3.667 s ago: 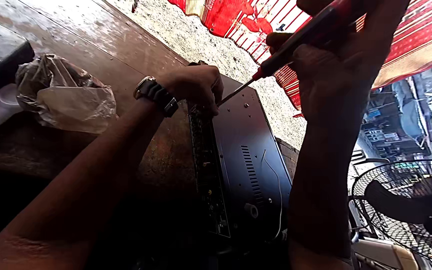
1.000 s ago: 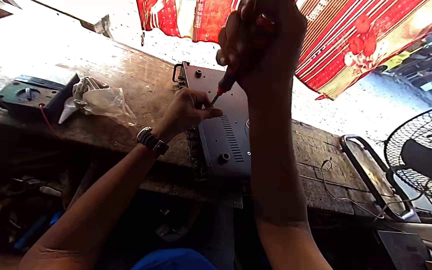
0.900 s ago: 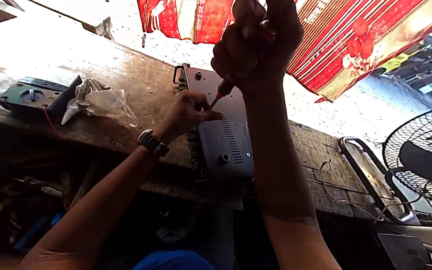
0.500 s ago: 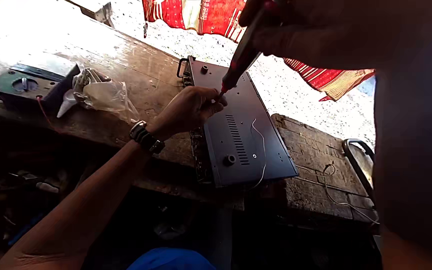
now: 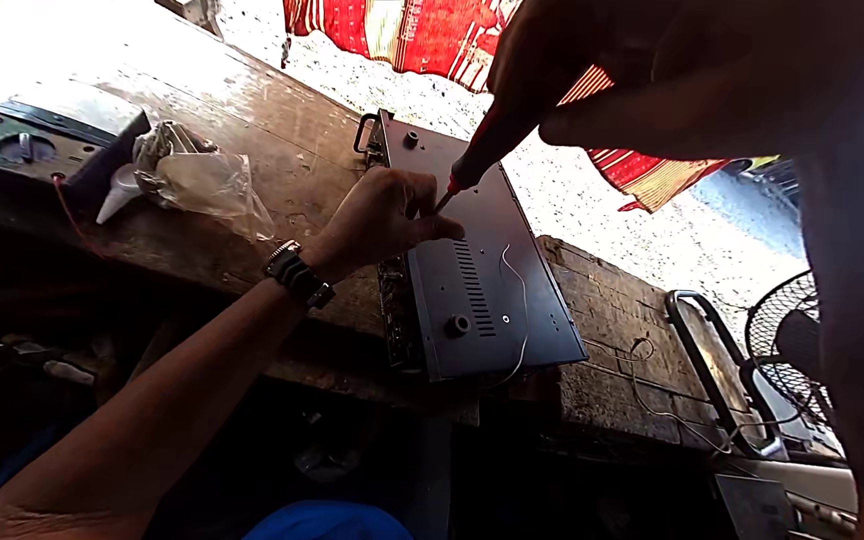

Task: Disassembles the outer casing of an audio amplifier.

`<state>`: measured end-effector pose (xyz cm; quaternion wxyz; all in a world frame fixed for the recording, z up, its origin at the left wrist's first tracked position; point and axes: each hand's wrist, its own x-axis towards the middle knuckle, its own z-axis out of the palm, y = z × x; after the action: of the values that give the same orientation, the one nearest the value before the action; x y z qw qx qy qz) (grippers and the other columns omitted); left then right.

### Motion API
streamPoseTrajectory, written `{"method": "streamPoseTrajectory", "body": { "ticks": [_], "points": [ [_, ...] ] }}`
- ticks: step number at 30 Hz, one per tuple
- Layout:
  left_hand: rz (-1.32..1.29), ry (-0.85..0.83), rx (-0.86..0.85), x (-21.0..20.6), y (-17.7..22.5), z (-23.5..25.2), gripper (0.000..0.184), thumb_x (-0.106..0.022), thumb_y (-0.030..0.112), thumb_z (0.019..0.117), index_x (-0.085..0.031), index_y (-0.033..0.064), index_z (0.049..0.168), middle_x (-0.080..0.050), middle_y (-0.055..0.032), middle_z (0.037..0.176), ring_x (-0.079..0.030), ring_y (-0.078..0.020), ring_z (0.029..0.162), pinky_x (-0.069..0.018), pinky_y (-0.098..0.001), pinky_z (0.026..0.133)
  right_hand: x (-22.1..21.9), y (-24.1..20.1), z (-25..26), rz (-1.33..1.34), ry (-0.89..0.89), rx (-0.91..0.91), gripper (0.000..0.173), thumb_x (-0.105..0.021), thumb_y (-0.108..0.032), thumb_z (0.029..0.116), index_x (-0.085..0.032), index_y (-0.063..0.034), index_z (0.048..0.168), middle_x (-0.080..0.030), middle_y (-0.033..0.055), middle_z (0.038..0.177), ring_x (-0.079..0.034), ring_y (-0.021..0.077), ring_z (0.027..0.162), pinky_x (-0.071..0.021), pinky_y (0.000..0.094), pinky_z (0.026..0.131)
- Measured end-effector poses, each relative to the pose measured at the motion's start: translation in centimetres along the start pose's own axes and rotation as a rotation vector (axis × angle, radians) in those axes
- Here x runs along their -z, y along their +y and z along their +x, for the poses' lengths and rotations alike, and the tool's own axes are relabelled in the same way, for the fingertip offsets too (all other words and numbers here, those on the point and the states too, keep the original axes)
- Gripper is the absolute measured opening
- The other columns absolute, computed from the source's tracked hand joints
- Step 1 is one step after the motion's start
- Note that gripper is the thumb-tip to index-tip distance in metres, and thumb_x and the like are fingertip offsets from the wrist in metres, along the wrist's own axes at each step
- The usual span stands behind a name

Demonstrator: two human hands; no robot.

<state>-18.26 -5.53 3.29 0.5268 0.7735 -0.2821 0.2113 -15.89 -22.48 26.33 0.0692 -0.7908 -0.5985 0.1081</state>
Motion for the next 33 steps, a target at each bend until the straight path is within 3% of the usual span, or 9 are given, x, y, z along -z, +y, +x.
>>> {"method": "streamPoseTrajectory", "body": {
  "ticks": [3, 6, 10, 14, 17, 19, 24, 28, 33],
  "points": [
    [-0.061, -0.081, -0.037, 0.3, 0.0, -0.2, 0.026, -0.067, 0.028, 0.1009, -0.069, 0.0056, 0.115, -0.050, 0.0029, 0.062, -0.044, -0.0062, 0.050, -0.0392, -0.0223, 0.048, -0.9, -1.2, 0.2, -0.385, 0.155, -0.222, 0.036, -0.054, -0.051, 0.1018, -0.067, -0.0190, 0.111, -0.066, -0.0075, 0.085, -0.062, 0.0041, 0.071, -0.0524, 0.0307, 0.062],
    [-0.034, -0.176, -0.060, 0.8, 0.3, 0.0, 0.030, -0.058, 0.016, 0.1047, -0.065, 0.0058, 0.132, -0.054, 0.0026, 0.067, -0.045, -0.0048, 0.054, -0.0407, -0.0214, 0.052, -0.7, -0.9, 0.1, -0.388, 0.172, -0.277, 0.036, -0.050, -0.051, 0.1042, -0.068, -0.0221, 0.092, -0.072, -0.0112, 0.082, -0.063, -0.0020, 0.067, -0.0508, 0.0269, 0.059],
    [0.080, -0.156, -0.124, 0.5, -0.1, 0.3, 0.018, -0.059, 0.021, 0.1038, -0.070, 0.0103, 0.094, -0.061, 0.0036, 0.073, -0.053, -0.0054, 0.061, -0.0453, -0.0264, 0.057, 0.3, 0.2, -0.6, -0.135, 0.046, -0.045, 0.033, -0.061, -0.025, 0.0933, -0.062, -0.0148, 0.125, -0.071, -0.0091, 0.108, -0.065, -0.0018, 0.095, -0.0558, 0.0191, 0.085],
    [0.026, -0.017, -0.104, -0.4, -0.2, 0.6, 0.032, -0.079, 0.031, 0.0906, -0.062, 0.0093, 0.073, -0.051, 0.0030, 0.059, -0.045, -0.0063, 0.051, -0.0369, -0.0246, 0.050, -0.9, -1.3, -0.5, -0.346, 0.244, -0.302, 0.052, -0.055, -0.065, 0.0963, -0.068, -0.0168, 0.113, -0.067, -0.0045, 0.081, -0.063, 0.0073, 0.070, -0.0513, 0.0359, 0.061],
    [-0.057, -0.005, -0.052, -1.0, -0.3, 0.5, 0.036, -0.084, 0.035, 0.0851, -0.061, 0.0081, 0.077, -0.050, 0.0024, 0.059, -0.045, -0.0068, 0.050, -0.0366, -0.0239, 0.049, -1.5, -1.3, -0.2, -0.247, 0.289, -0.386, 0.042, -0.050, -0.060, 0.1020, -0.071, -0.0256, 0.093, -0.077, -0.0119, 0.082, -0.074, 0.0009, 0.071, -0.0628, 0.0268, 0.060],
    [-0.057, -0.060, -0.008, -0.7, -0.7, 0.1, 0.037, -0.081, 0.041, 0.0873, -0.065, 0.0081, 0.092, -0.048, 0.0031, 0.059, -0.042, -0.0074, 0.049, -0.0367, -0.0242, 0.047, -1.3, -0.7, -0.6, -0.271, 0.288, -0.320, 0.039, -0.056, -0.060, 0.0987, -0.068, -0.0237, 0.090, -0.067, -0.0122, 0.077, -0.062, -0.0008, 0.065, -0.0506, 0.0276, 0.057],
    [0.067, -0.167, 0.092, 0.4, -2.4, -1.3, 0.018, -0.081, 0.029, 0.0873, -0.076, 0.0134, 0.095, -0.053, 0.0048, 0.058, -0.042, -0.0059, 0.046, -0.0368, -0.0264, 0.046, -1.2, 0.9, -2.0, -0.023, 0.193, -0.149, 0.036, -0.070, -0.042, 0.0962, -0.065, -0.0180, 0.123, -0.070, -0.0111, 0.102, -0.067, -0.0007, 0.091, -0.0593, 0.0199, 0.081],
    [0.059, -0.160, 0.131, 0.3, -2.5, -1.7, 0.012, -0.081, 0.025, 0.0877, -0.079, 0.0149, 0.093, -0.059, 0.0055, 0.060, -0.045, -0.0038, 0.048, -0.0399, -0.0254, 0.047, -1.4, -0.1, -2.2, -0.336, 0.271, -0.343, 0.047, -0.053, -0.067, 0.0974, -0.068, -0.0234, 0.089, -0.059, -0.0111, 0.068, -0.052, 0.0005, 0.054, -0.0433, 0.0312, 0.049],
    [0.111, -0.216, 0.176, 0.5, -1.5, -1.0, 0.011, -0.082, 0.026, 0.0872, -0.080, 0.0163, 0.091, -0.065, 0.0049, 0.066, -0.051, -0.0039, 0.052, -0.0444, -0.0261, 0.052, -1.1, 1.5, -3.6, 0.039, 0.141, -0.021, 0.029, -0.063, -0.019, 0.0921, -0.064, -0.0143, 0.121, -0.069, -0.0088, 0.111, -0.065, 0.0006, 0.102, -0.0574, 0.0206, 0.089]
  ]
}}
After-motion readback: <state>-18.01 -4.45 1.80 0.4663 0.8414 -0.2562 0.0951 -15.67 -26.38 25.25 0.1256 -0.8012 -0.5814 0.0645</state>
